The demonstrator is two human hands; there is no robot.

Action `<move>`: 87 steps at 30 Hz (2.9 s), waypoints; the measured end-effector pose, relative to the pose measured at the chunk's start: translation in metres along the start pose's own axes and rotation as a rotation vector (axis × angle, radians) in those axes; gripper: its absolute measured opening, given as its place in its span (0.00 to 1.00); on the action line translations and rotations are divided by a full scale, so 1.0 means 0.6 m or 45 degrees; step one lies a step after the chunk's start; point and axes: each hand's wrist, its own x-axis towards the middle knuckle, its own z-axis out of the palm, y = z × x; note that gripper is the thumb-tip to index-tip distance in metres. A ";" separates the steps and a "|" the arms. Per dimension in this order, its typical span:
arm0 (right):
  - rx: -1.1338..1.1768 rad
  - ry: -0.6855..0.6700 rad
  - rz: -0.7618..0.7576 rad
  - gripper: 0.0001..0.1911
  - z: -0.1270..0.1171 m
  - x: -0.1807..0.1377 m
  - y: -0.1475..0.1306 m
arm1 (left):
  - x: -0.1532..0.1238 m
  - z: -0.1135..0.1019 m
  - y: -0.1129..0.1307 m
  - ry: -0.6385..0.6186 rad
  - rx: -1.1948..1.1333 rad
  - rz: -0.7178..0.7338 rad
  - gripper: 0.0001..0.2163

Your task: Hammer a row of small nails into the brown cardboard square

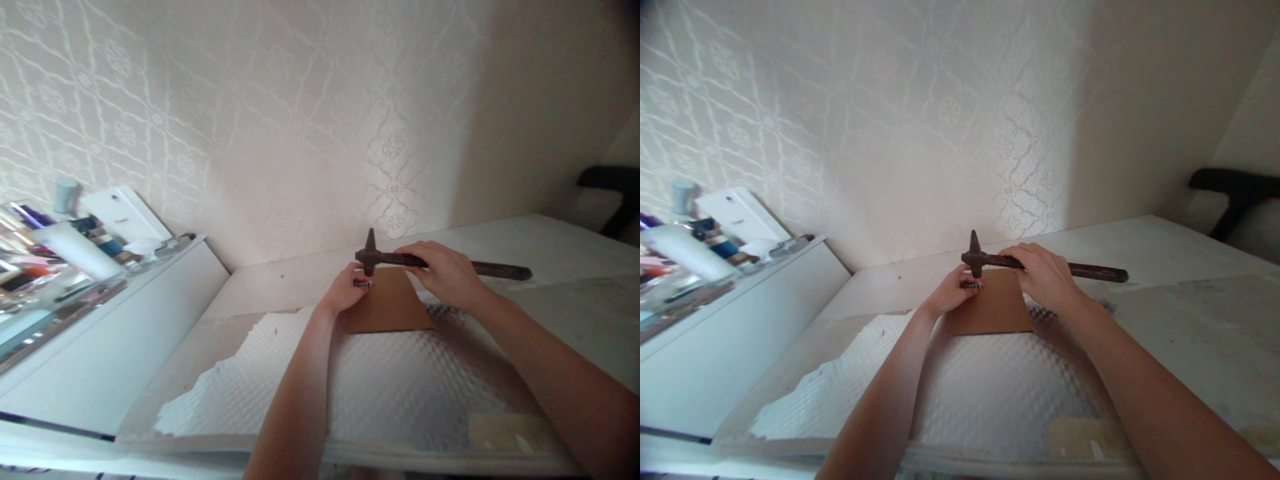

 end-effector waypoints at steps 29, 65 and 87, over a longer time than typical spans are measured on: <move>-0.010 0.078 -0.057 0.14 -0.001 -0.001 -0.005 | 0.004 0.000 -0.006 -0.016 0.038 0.031 0.20; 0.007 0.098 -0.085 0.15 -0.003 0.000 -0.010 | 0.001 -0.001 -0.004 -0.011 0.057 0.048 0.19; 0.000 0.046 -0.076 0.14 -0.001 -0.001 -0.002 | 0.003 -0.001 -0.004 -0.020 0.106 0.049 0.19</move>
